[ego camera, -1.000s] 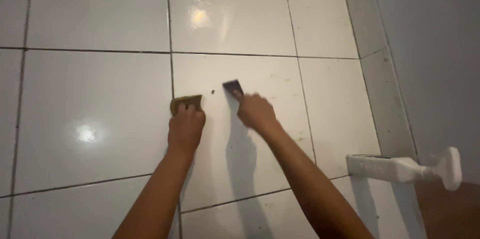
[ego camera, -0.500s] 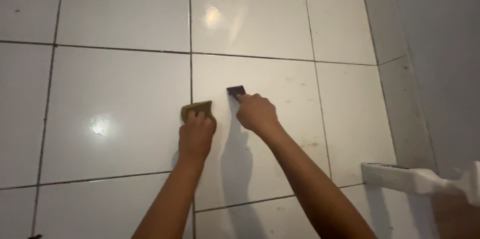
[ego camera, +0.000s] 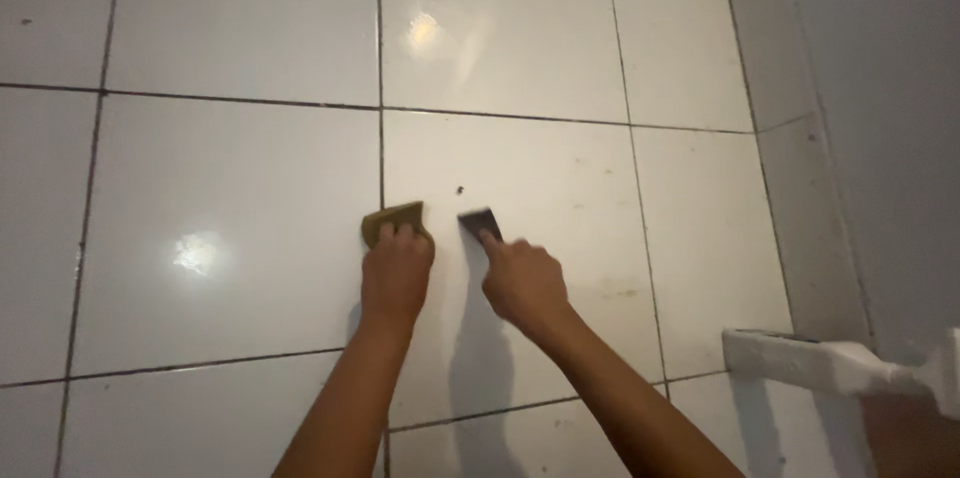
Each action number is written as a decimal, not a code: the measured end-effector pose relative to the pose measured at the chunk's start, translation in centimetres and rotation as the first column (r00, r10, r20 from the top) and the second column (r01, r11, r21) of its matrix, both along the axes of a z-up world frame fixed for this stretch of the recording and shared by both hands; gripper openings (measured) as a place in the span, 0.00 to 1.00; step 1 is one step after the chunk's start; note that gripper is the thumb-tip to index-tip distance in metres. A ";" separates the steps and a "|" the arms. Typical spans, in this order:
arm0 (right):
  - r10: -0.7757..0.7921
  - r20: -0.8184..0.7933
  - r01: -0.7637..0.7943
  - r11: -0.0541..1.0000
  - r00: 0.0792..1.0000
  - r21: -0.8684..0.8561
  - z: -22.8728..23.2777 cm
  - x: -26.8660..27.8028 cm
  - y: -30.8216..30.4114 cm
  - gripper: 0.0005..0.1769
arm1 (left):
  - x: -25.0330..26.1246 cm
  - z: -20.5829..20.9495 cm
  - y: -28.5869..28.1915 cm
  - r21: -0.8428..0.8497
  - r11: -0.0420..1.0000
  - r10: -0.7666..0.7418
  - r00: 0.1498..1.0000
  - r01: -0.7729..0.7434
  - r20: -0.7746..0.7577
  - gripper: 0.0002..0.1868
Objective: The person scrapes white floor tiles using a putty knife and a sponge, then pours liquid from a container into a spray bottle.
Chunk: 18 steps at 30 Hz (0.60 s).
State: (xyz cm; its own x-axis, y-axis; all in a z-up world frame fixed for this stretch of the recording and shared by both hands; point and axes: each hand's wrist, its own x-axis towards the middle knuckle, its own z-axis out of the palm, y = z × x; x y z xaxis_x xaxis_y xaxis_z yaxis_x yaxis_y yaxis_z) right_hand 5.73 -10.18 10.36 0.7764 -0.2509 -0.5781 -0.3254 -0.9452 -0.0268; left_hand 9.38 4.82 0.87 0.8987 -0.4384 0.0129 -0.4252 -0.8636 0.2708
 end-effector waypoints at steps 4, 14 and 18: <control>0.013 0.174 -0.017 1.000 0.985 0.021 -1.1 2.9 -0.7 0.34 | 0.1 0.2 -0.4 0.030 0.999 0.014 1.000 -0.014 -0.014 0.02; -0.012 0.204 -0.001 0.998 0.979 0.066 -1.5 1.9 -0.7 0.32 | 0.1 -0.8 0.1 -0.017 1.000 0.004 1.000 -0.004 0.021 0.03; 0.079 0.181 -0.076 0.997 0.980 -0.020 -2.3 1.1 -0.4 0.35 | 0.2 -1.2 -0.1 -0.030 0.999 -0.021 0.997 0.023 0.078 0.01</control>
State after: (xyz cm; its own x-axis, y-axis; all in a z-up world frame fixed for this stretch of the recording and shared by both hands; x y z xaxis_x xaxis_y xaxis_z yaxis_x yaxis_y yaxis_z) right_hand 6.80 -10.54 8.05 0.8857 -0.1925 -0.4225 -0.2420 -0.9680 -0.0662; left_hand 9.62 4.71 -0.29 0.8847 -0.4561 0.0962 -0.4646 -0.8456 0.2629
